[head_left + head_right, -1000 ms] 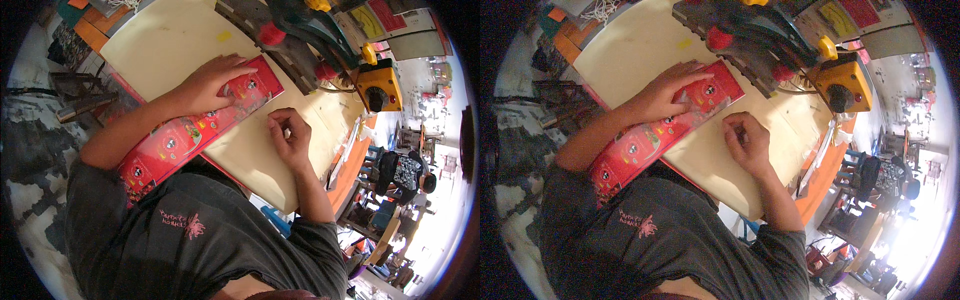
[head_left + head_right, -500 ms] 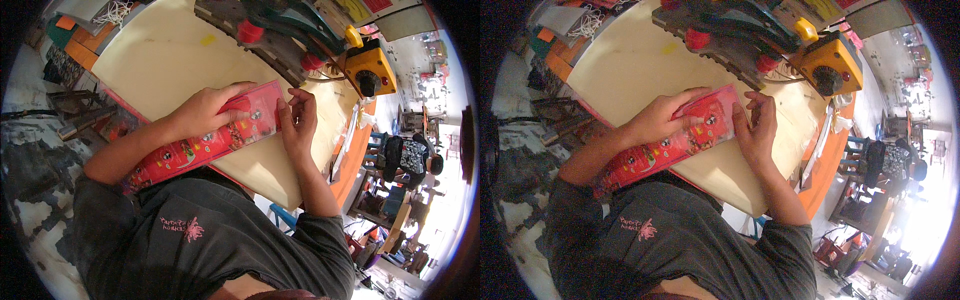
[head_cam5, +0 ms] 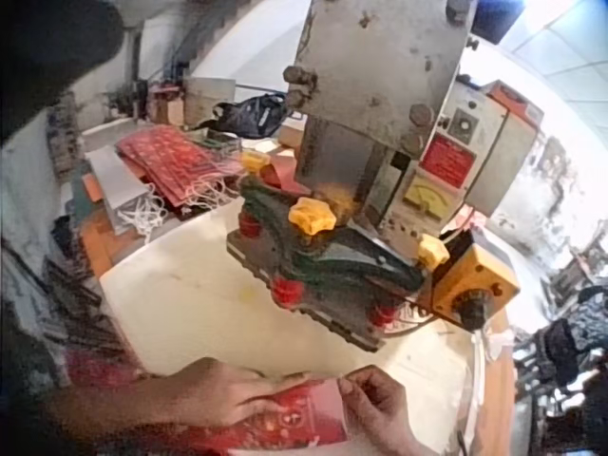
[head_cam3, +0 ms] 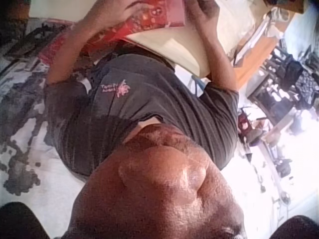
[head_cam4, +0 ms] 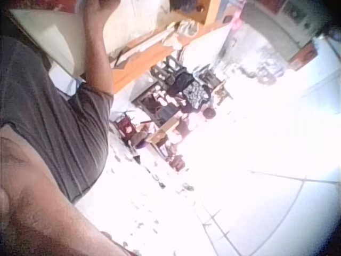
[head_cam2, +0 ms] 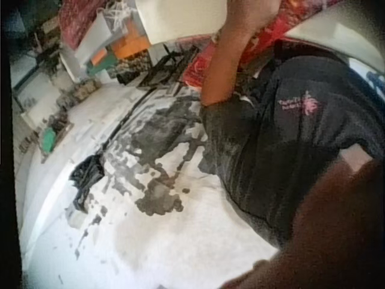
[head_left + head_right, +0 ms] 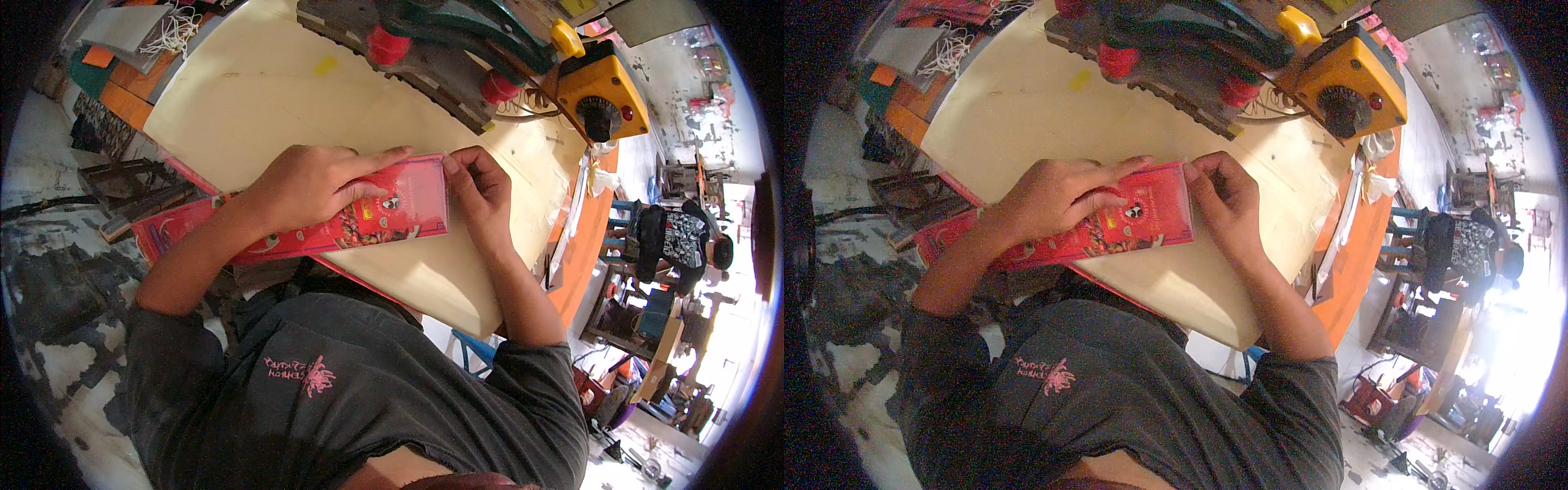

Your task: The person folds the ends of a pink cardboard box and presses the edge under a yellow sealing machine, then places it aside to pick up another flat package to repeat the action.

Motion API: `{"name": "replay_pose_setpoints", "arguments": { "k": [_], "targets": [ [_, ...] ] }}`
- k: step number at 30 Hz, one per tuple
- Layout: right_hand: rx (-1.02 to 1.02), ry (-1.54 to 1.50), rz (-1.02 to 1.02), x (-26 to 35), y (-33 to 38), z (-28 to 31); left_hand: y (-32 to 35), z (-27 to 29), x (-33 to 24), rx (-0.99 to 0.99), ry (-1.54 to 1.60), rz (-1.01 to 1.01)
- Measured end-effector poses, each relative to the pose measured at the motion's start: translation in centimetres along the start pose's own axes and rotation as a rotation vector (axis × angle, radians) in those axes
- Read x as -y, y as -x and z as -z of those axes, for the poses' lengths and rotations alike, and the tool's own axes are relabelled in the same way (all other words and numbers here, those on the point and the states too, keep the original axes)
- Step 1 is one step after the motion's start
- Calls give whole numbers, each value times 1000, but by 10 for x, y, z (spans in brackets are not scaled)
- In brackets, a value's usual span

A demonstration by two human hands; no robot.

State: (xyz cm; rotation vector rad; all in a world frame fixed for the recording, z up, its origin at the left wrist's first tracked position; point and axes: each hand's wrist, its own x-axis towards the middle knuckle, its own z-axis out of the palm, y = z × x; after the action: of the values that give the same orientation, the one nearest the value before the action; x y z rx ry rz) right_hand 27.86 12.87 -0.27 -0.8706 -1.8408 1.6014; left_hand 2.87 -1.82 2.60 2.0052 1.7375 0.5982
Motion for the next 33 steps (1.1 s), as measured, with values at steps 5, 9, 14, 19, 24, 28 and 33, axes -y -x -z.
{"name": "replay_pose_setpoints", "arguments": {
  "k": [5, 9, 14, 19, 24, 28, 33],
  "targets": [
    [22, 3, -26, 0, 0, 4, -1, 4, 5, -114, -13, -122],
    [24, -26, -8, -1, -1, 1, 1, 9, 3, -103, -32, -116],
    [31, 19, -24, -3, 0, 0, 1, 8, 3, -130, -45, -142],
    [34, 69, 31, -7, -2, 1, 1, 2, 4, -190, -38, -192],
    [25, 77, -19, -4, -1, 1, 3, 5, 0, -170, -87, -171],
    [28, 67, -18, -7, -1, 4, 1, 5, -3, -150, -93, -158],
    [25, 88, 2, -3, -2, 0, 5, 3, 2, -147, -67, -146]
  ]
}}
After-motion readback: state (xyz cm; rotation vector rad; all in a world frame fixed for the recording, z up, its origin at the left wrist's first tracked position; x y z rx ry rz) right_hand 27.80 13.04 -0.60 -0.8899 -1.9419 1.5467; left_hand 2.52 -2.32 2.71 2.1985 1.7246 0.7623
